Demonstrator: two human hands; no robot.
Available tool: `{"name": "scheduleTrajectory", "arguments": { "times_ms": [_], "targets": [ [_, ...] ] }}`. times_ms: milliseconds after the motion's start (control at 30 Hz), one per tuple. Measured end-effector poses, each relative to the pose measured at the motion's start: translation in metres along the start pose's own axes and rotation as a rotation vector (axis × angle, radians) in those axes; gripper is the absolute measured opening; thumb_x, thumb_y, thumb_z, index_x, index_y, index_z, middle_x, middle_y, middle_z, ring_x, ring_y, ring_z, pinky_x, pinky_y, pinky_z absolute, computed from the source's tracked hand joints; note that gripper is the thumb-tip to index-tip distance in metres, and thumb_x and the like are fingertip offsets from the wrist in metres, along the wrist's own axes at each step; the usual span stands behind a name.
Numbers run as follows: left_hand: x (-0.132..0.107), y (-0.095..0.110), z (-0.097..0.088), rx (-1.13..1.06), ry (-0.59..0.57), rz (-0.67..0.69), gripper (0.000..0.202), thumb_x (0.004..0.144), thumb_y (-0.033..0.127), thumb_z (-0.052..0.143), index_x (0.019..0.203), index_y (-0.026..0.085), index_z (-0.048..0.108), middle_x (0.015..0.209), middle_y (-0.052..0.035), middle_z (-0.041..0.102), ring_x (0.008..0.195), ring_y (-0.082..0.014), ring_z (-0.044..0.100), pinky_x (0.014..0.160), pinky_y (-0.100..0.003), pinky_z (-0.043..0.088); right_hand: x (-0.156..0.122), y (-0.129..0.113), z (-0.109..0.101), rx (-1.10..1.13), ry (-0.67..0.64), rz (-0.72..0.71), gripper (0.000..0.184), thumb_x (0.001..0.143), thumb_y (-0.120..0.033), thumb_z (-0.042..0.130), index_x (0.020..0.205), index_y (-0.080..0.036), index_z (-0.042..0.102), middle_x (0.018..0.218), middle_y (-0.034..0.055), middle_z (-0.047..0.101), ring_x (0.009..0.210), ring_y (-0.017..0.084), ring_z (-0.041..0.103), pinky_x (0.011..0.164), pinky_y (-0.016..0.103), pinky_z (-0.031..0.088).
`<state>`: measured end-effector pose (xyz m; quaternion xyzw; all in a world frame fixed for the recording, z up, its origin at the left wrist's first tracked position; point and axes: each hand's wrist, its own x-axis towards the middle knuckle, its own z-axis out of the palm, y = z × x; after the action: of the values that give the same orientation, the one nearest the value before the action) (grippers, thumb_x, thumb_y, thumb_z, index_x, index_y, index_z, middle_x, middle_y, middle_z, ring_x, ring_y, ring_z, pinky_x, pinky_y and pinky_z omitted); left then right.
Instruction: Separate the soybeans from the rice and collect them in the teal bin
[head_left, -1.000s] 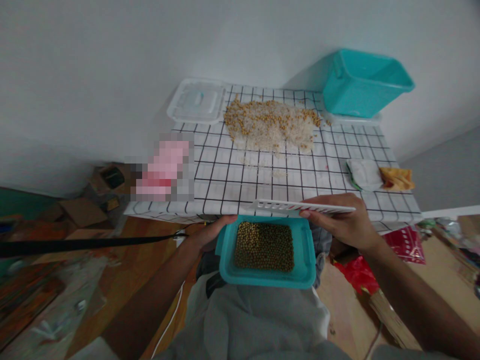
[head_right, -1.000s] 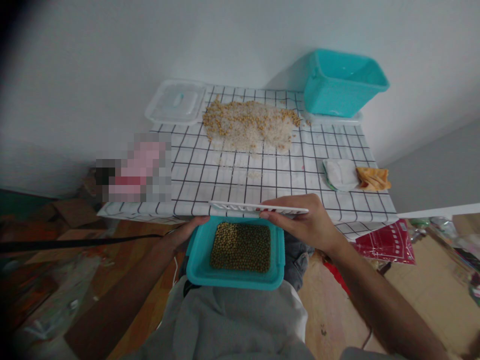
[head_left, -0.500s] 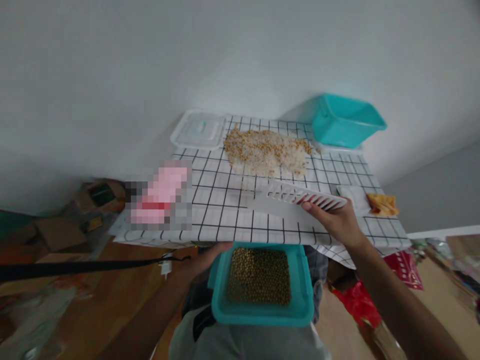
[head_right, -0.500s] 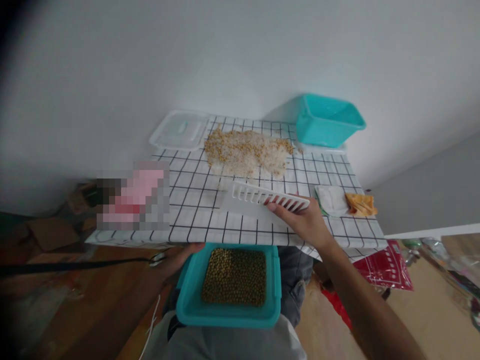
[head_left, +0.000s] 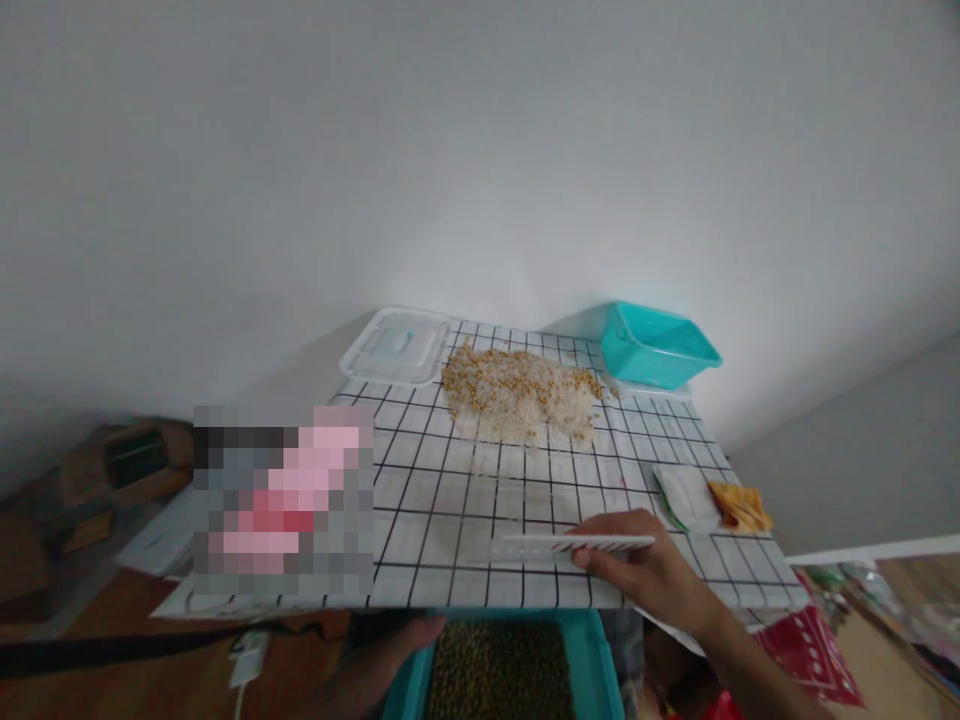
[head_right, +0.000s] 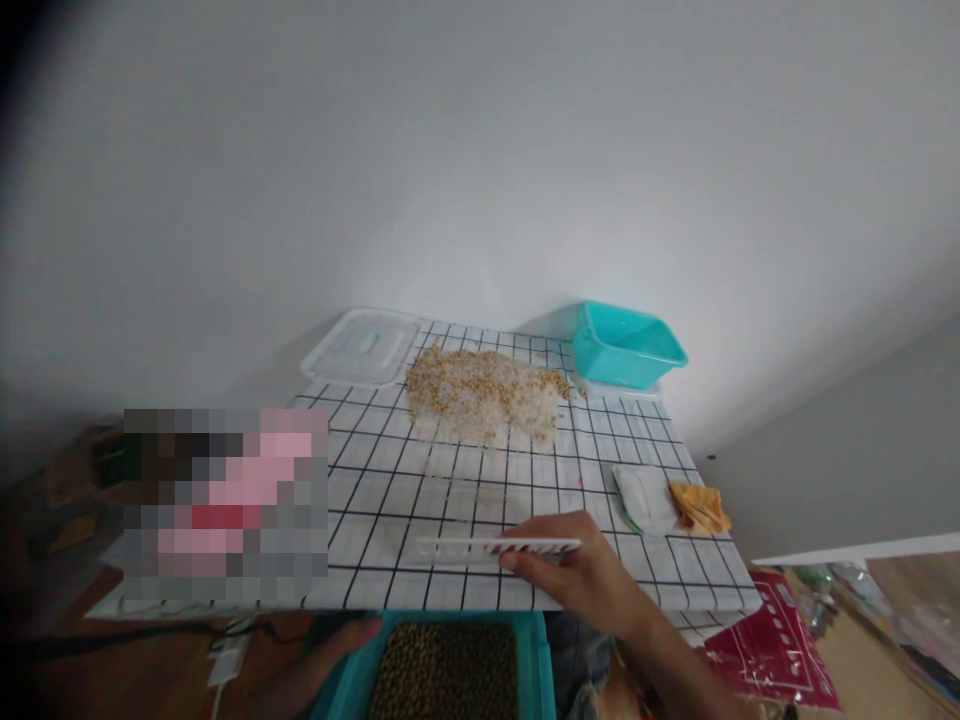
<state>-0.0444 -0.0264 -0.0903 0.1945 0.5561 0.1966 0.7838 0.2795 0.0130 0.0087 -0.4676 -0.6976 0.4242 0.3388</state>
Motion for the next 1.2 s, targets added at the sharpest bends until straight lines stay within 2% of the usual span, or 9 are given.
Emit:
{"name": "scheduleTrajectory", "arguments": {
  "times_ms": [100, 233, 367, 467, 567, 667, 800, 1000, 1200],
  "targets": [
    [0.002, -0.002, 0.0, -0.051, 0.041, -0.022, 0.053, 0.059, 0.059, 0.084, 0.1, 0.027, 0.071, 0.116, -0.0097, 0.081, 0.137, -0.0398, 0.057, 0.118, -0.052, 0.044, 0.007, 0.002, 0.016, 0.017, -0.046, 0.037, 0.019, 0.088, -0.04, 0.075, 0.099, -0.026, 0.083, 0.078, 0.0008, 0.078, 0.06, 0.014, 0.064, 0.052, 0.024, 0.049],
    [0.004, -0.006, -0.002, -0.061, 0.087, -0.025, 0.049, 0.061, 0.055, 0.085, 0.099, 0.028, 0.07, 0.115, -0.01, 0.081, 0.136, -0.0394, 0.058, 0.118, -0.052, 0.044, 0.03, 0.009, 0.014, 0.033, 0.006, 0.097, 0.025, 0.091, -0.043, 0.072, 0.103, -0.024, 0.082, 0.078, 0.0005, 0.077, 0.061, 0.013, 0.063, 0.053, 0.024, 0.05],
    [0.007, -0.008, -0.002, -0.124, 0.034, -0.017, 0.056, 0.061, 0.054, 0.087, 0.106, 0.026, 0.069, 0.121, -0.0116, 0.078, 0.136, -0.0382, 0.058, 0.117, -0.049, 0.045, 0.057, 0.014, 0.0, 0.042, 0.079, 0.027, 0.026, 0.09, -0.043, 0.073, 0.108, -0.025, 0.08, 0.095, 0.0025, 0.08, 0.084, 0.018, 0.074, 0.077, 0.032, 0.061],
    [0.008, -0.008, -0.001, -0.129, 0.032, 0.002, 0.062, 0.061, 0.052, 0.088, 0.113, 0.025, 0.068, 0.126, -0.0122, 0.076, 0.136, -0.0367, 0.059, 0.117, -0.047, 0.045, 0.079, 0.017, -0.013, 0.036, 0.221, -0.075, 0.029, 0.088, -0.043, 0.075, 0.111, -0.026, 0.079, 0.112, 0.004, 0.079, 0.105, 0.022, 0.074, 0.099, 0.042, 0.058],
    [0.009, -0.006, -0.002, -0.105, 0.007, 0.012, 0.057, 0.063, 0.053, 0.086, 0.111, 0.026, 0.069, 0.127, -0.0108, 0.076, 0.137, -0.0361, 0.057, 0.117, -0.046, 0.045, 0.097, 0.021, -0.026, 0.015, 0.316, -0.103, 0.029, 0.088, -0.043, 0.075, 0.11, -0.025, 0.079, 0.113, 0.0047, 0.079, 0.108, 0.024, 0.074, 0.103, 0.045, 0.057],
    [0.009, -0.004, -0.003, -0.051, 0.002, 0.012, 0.051, 0.066, 0.055, 0.083, 0.106, 0.025, 0.072, 0.126, -0.0125, 0.076, 0.139, -0.0363, 0.056, 0.12, -0.046, 0.041, 0.109, 0.025, -0.035, 0.019, 0.361, -0.088, 0.034, 0.088, -0.046, 0.074, 0.112, -0.022, 0.078, 0.112, 0.0067, 0.079, 0.106, 0.025, 0.074, 0.099, 0.043, 0.059],
    [0.005, 0.001, -0.004, -0.012, -0.034, 0.023, 0.051, 0.069, 0.055, 0.082, 0.108, 0.023, 0.073, 0.128, -0.014, 0.075, 0.137, -0.0355, 0.058, 0.121, -0.046, 0.04, 0.11, 0.026, -0.038, -0.055, 0.316, -0.106, 0.035, 0.089, -0.046, 0.073, 0.11, -0.019, 0.079, 0.11, 0.0078, 0.079, 0.102, 0.025, 0.074, 0.092, 0.039, 0.061],
    [-0.004, 0.01, -0.001, -0.02, -0.067, 0.014, 0.05, 0.074, 0.05, 0.079, 0.114, 0.021, 0.071, 0.129, -0.0138, 0.075, 0.132, -0.0335, 0.062, 0.117, -0.044, 0.044, 0.084, 0.024, -0.039, -0.24, 0.342, -0.072, 0.03, 0.089, -0.044, 0.074, 0.104, -0.019, 0.082, 0.086, 0.0036, 0.08, 0.068, 0.019, 0.071, 0.058, 0.028, 0.056],
    [0.001, 0.005, 0.0, -0.05, 0.003, -0.004, 0.063, 0.071, 0.049, 0.082, 0.124, 0.02, 0.066, 0.123, -0.015, 0.077, 0.134, -0.0357, 0.061, 0.117, -0.048, 0.044, 0.073, 0.015, -0.034, -0.296, 0.272, -0.138, 0.023, 0.09, -0.039, 0.074, 0.104, -0.023, 0.082, 0.088, 0.0023, 0.081, 0.07, 0.017, 0.074, 0.063, 0.026, 0.058]
  ]
}}
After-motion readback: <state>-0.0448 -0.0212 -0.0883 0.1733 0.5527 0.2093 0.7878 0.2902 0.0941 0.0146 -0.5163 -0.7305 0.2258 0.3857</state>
